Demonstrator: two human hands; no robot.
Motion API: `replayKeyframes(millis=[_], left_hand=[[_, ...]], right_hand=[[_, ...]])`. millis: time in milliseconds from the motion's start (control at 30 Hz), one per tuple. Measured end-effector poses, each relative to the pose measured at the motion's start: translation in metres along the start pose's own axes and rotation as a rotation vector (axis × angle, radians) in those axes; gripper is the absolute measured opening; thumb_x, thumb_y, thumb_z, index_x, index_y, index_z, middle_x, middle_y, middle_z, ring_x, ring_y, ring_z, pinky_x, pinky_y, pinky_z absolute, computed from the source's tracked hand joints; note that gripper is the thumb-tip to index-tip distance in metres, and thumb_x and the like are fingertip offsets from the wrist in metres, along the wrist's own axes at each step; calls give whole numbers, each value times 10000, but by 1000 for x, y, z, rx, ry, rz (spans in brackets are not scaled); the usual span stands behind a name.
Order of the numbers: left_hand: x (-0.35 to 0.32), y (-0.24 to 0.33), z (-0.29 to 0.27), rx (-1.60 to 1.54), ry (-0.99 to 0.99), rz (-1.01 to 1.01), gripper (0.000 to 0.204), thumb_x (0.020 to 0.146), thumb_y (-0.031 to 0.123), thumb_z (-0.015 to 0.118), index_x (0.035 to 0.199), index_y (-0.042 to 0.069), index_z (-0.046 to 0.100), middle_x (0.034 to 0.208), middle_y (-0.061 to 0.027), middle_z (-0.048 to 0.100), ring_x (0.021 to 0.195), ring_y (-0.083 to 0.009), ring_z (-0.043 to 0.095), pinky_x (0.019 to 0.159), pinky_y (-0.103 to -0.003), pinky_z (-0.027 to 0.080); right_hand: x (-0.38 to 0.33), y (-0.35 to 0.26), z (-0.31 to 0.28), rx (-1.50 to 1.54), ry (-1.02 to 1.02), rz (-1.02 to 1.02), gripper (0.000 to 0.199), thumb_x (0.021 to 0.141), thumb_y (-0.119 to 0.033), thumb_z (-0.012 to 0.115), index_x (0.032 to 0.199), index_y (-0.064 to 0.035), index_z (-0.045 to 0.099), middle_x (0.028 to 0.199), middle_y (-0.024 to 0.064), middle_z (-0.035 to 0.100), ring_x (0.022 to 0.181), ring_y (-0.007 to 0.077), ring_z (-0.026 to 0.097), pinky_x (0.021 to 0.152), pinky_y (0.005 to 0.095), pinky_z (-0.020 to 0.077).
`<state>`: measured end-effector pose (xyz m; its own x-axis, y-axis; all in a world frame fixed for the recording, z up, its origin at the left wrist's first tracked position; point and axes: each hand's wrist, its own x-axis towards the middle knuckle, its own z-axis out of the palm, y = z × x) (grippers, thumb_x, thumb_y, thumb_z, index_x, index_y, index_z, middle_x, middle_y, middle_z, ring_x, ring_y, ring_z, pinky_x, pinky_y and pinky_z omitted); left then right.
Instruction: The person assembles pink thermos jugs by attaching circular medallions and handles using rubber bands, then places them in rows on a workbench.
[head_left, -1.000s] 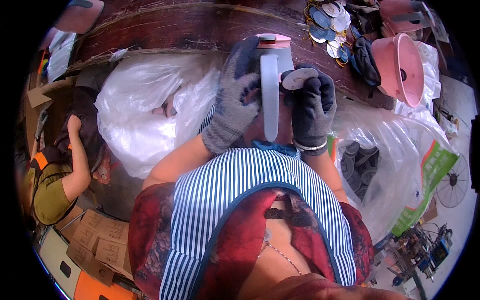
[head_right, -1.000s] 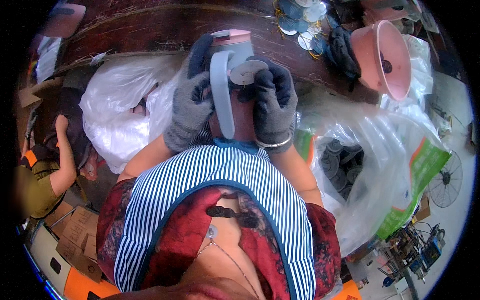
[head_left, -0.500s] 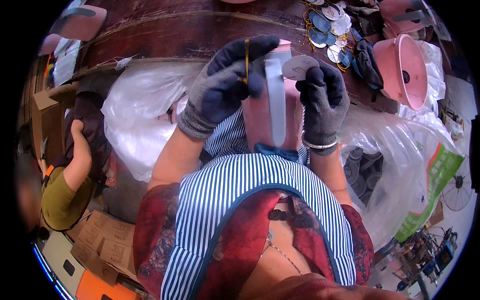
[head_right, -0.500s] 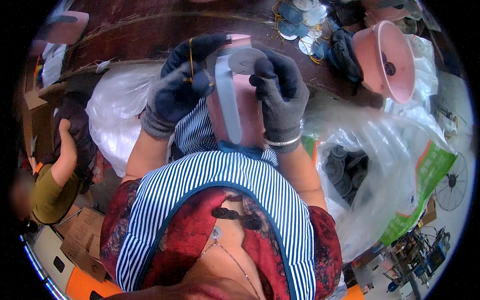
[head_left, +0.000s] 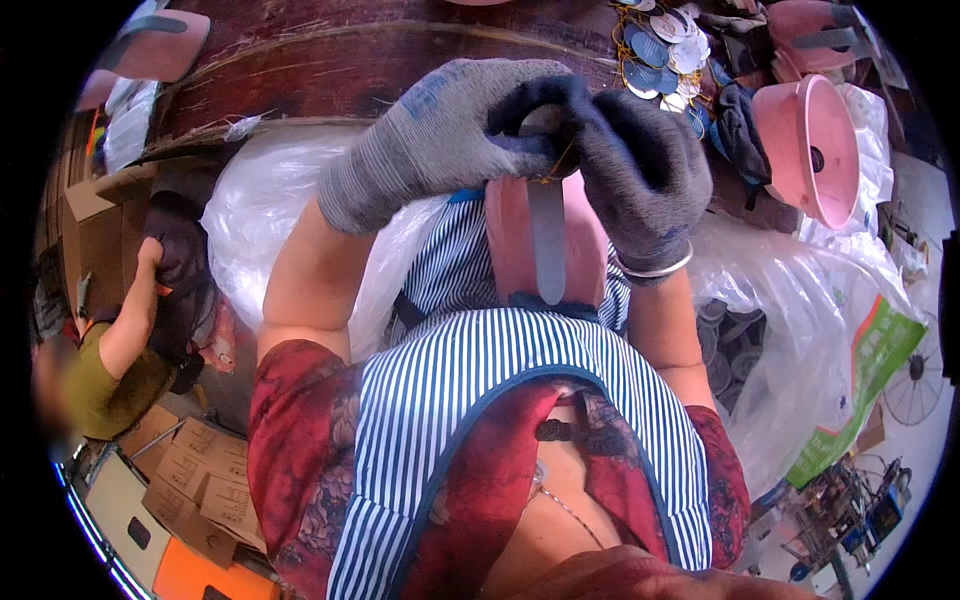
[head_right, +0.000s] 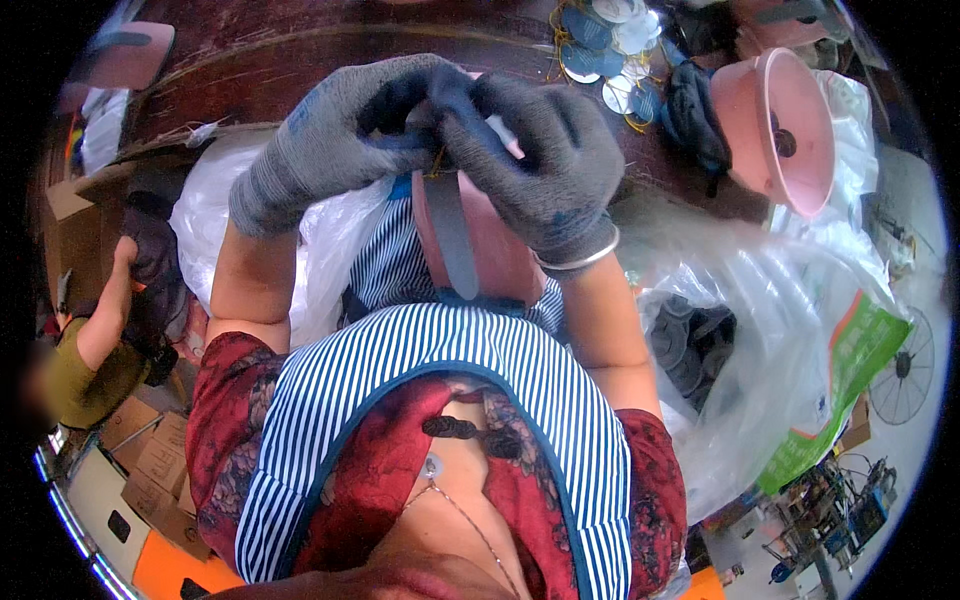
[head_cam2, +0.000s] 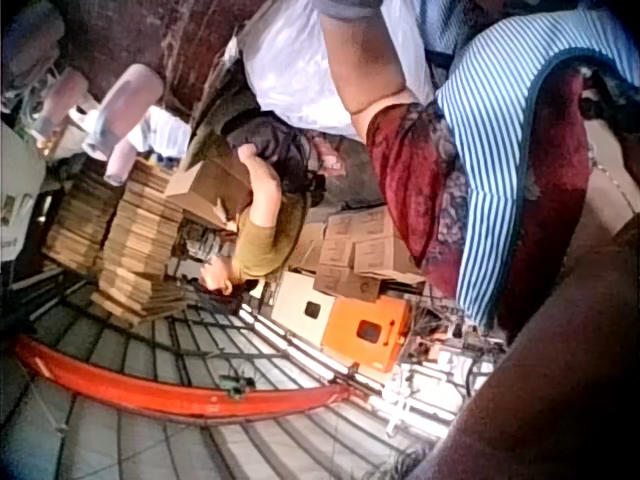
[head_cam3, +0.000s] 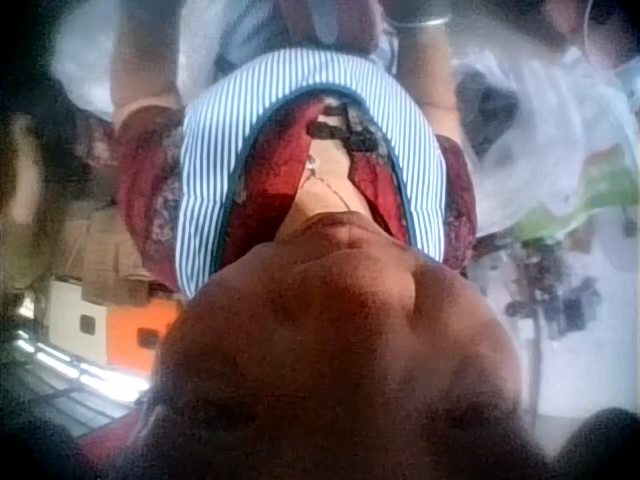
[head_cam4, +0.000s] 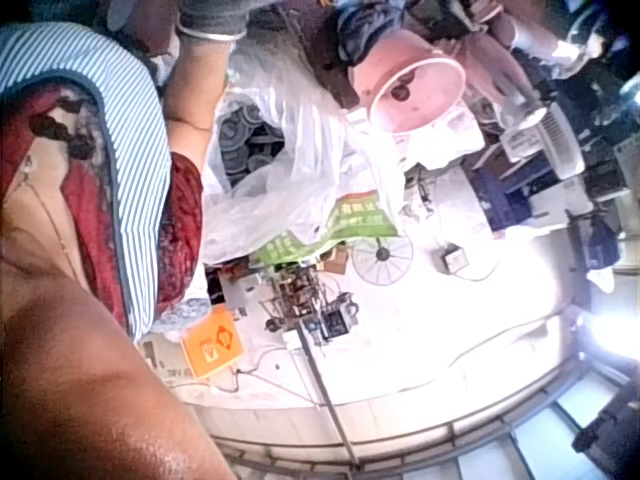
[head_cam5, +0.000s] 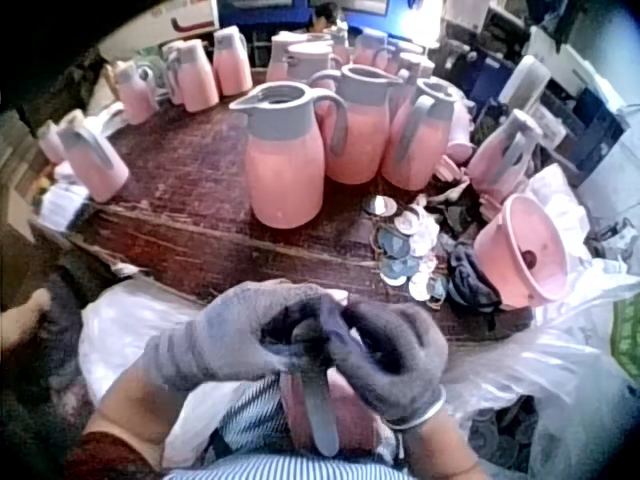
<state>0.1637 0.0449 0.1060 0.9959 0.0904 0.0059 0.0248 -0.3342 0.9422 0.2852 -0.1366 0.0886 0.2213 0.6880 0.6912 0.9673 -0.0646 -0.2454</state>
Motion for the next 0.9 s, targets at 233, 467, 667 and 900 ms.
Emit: replayKeyframes(millis=[233, 467, 667, 900], left_hand=[[-39, -74, 24, -525, 561, 41, 368, 885, 134, 678, 1217, 19, 567, 1152, -97, 628, 1056, -174, 591, 957, -314, 465], [-49, -86, 83, -974, 975, -52, 267, 999, 125, 525, 1263, 106, 488, 1106, -85, 589, 1010, -169, 603, 862, -306, 553], [-46, -138, 88, -559, 1025, -107, 280, 958, 159, 611, 1195, 49, 509, 1075, -69, 602, 973, -166, 607, 866, -291, 514], [-81, -95, 83, 509, 860, 121, 571, 818, 227, 753, 1312, 66, 515, 1380, -165, 491, 1298, -361, 445, 1093, -458, 361]], right_hand=[[-20, 4, 17, 383, -209, 266, 400, 762, -91, 696, 1154, -172, 696, 967, 105, 667, 861, 286, 666, 725, 363, 550], [-26, -23, 28, 117, -359, -27, 458, 781, -240, 633, 1226, -344, 658, 933, 32, 576, 808, 236, 565, 681, 360, 478], [-29, -34, 22, 5, -454, -45, 602, 764, -159, 672, 1339, -319, 592, 934, 67, 554, 824, 255, 574, 696, 379, 503], [-46, -31, 20, 104, -287, 184, 496, 807, -182, 666, 1299, -226, 619, 924, 123, 562, 829, 308, 584, 724, 407, 500]])
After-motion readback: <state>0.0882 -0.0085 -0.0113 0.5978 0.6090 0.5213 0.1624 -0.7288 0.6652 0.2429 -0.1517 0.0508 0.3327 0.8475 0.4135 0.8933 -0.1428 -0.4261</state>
